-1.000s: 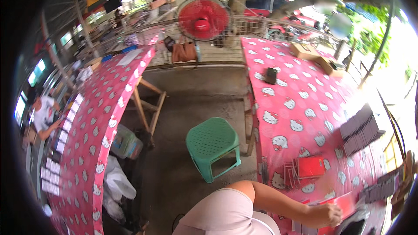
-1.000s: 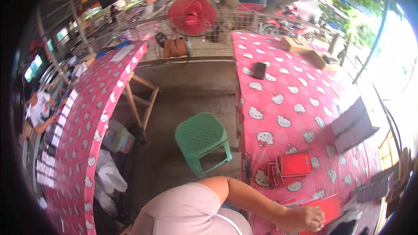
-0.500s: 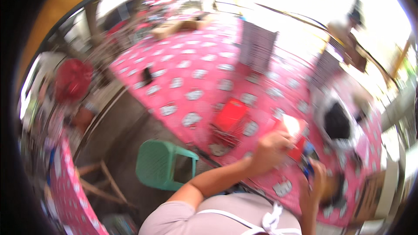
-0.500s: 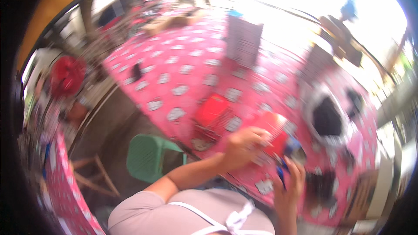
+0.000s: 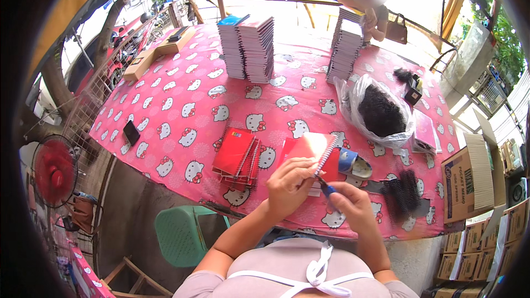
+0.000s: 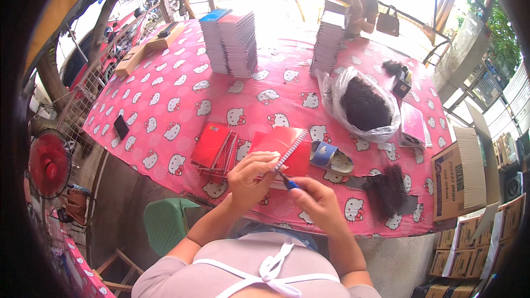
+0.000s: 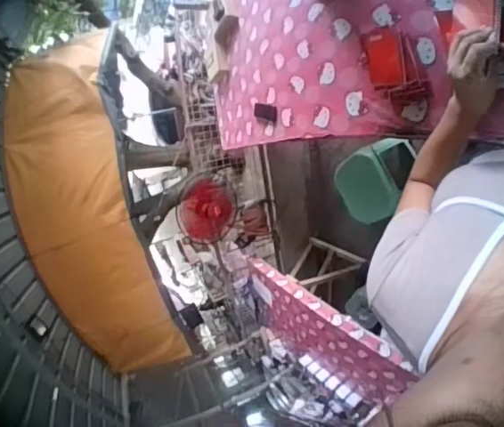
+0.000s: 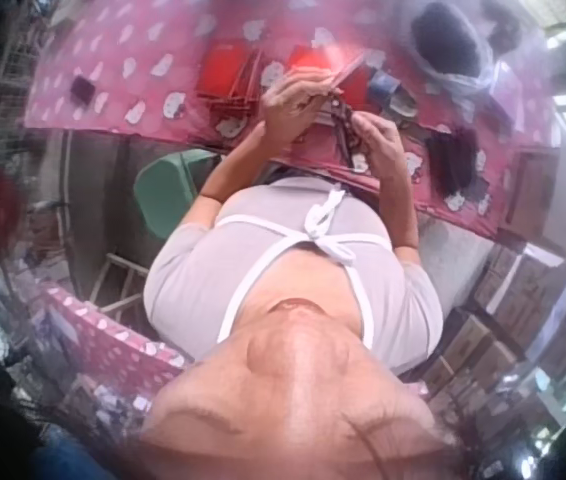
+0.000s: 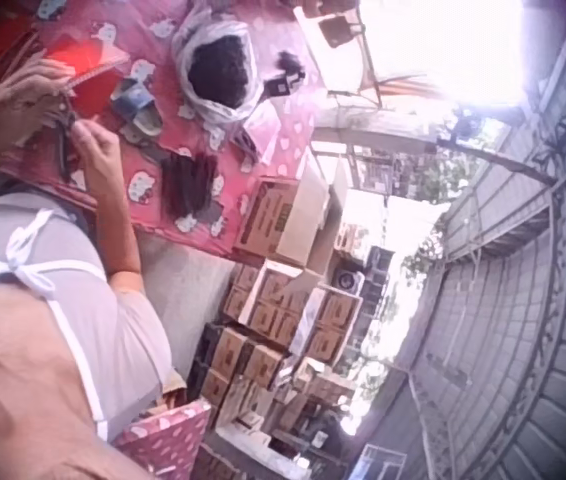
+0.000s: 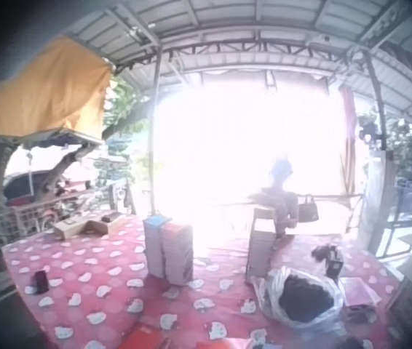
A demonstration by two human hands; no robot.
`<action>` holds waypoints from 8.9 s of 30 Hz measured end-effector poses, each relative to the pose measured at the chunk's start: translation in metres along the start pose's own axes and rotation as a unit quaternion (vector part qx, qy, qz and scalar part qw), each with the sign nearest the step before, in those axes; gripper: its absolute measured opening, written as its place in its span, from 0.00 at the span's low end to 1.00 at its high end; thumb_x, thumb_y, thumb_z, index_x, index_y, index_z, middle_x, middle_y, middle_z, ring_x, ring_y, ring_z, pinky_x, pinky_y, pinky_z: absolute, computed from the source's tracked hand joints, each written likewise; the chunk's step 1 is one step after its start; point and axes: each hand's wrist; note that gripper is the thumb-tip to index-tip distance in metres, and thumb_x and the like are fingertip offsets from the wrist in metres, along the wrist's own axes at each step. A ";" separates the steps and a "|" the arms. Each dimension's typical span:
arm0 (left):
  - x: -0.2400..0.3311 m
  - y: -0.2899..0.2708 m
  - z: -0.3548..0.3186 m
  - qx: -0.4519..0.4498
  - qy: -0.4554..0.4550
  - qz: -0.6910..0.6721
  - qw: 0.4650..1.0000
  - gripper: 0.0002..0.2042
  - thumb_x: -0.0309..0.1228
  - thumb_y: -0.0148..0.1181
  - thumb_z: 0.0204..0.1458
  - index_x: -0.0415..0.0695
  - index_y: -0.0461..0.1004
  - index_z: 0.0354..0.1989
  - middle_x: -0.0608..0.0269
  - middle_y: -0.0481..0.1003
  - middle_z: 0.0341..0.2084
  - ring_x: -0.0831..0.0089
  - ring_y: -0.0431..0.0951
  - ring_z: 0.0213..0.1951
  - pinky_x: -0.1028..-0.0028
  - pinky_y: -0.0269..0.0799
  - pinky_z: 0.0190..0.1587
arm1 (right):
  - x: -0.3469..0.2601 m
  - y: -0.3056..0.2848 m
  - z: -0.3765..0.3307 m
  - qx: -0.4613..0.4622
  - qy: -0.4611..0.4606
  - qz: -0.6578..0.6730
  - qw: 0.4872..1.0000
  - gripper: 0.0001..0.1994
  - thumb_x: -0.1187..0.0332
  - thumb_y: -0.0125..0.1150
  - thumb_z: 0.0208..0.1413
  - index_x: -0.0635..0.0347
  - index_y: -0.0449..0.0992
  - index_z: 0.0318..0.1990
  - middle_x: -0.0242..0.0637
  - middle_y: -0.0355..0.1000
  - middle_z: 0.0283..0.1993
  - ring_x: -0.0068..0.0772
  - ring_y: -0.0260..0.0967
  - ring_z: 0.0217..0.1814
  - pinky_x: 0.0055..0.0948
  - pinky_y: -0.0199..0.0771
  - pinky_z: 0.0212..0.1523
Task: The person trims the ends of a plastic spiral binding coil on a notebook using shears and applies blue adhesive tape to secure the coil.
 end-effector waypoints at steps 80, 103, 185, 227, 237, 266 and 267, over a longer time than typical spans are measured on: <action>-0.014 0.029 0.058 -0.152 -0.053 0.197 0.967 0.09 0.37 0.72 0.39 0.52 0.81 0.29 0.74 0.79 0.28 0.75 0.75 0.37 0.59 0.49 0.56 | -0.040 -0.054 0.058 0.153 -0.284 -0.350 0.880 0.07 0.72 0.64 0.53 0.60 0.76 0.39 0.36 0.71 0.34 0.31 0.71 0.32 0.26 0.69 0.29; -0.023 0.019 0.058 -0.189 -0.008 0.171 0.967 0.15 0.42 0.74 0.36 0.50 0.77 0.29 0.73 0.78 0.25 0.73 0.76 0.35 0.60 0.53 0.53 | 0.024 -0.141 0.101 0.175 -0.190 -0.211 0.943 0.23 0.67 0.64 0.44 0.62 0.71 0.49 0.43 0.77 0.41 0.42 0.76 0.43 0.37 0.75 0.47; -0.038 0.009 0.038 -0.064 -0.096 -0.001 0.993 0.15 0.27 0.75 0.37 0.41 0.73 0.30 0.62 0.71 0.29 0.68 0.74 0.32 0.72 0.73 0.34 | 0.018 -0.152 0.110 0.042 -0.095 -0.614 0.783 0.17 0.60 0.63 0.48 0.60 0.75 0.43 0.44 0.75 0.38 0.47 0.73 0.44 0.40 0.72 0.48; -0.046 -0.009 0.038 -0.027 -0.169 -0.208 0.963 0.11 0.16 0.66 0.45 0.37 0.75 0.37 0.60 0.78 0.35 0.70 0.79 0.39 0.69 0.77 0.42 | 0.154 -0.106 0.110 0.250 -0.054 -0.663 0.704 0.27 0.64 0.71 0.39 0.58 0.66 0.48 0.42 0.66 0.50 0.52 0.62 0.59 0.49 0.63 0.56; -0.004 -0.001 -0.008 -0.082 -0.034 -0.006 0.996 0.12 0.20 0.70 0.42 0.40 0.77 0.36 0.56 0.78 0.35 0.66 0.80 0.34 0.72 0.78 0.37 | 0.152 -0.022 -0.011 0.157 -0.015 -0.554 0.818 0.22 0.60 0.63 0.51 0.58 0.70 0.51 0.43 0.69 0.46 0.47 0.65 0.51 0.44 0.64 0.51; 0.003 -0.155 0.076 -0.053 0.127 0.411 0.901 0.09 0.23 0.49 0.54 0.43 0.75 0.40 0.64 0.74 0.31 0.69 0.71 0.36 0.67 0.54 0.47 | 0.121 -0.008 -0.011 0.070 -0.190 -0.383 0.901 0.22 0.66 0.71 0.43 0.62 0.74 0.47 0.49 0.67 0.55 0.55 0.63 0.59 0.47 0.63 0.59; -0.015 -0.153 0.083 -0.103 0.097 0.412 0.900 0.09 0.24 0.51 0.54 0.46 0.76 0.40 0.66 0.74 0.30 0.69 0.71 0.37 0.65 0.54 0.47 | 0.103 0.011 -0.006 0.007 -0.165 -0.333 0.929 0.22 0.66 0.71 0.44 0.63 0.74 0.47 0.50 0.68 0.55 0.56 0.63 0.60 0.47 0.63 0.59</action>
Point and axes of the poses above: each hand's wrist, its own z-axis towards the middle knuckle, its own y-axis out of the palm, x = y × z
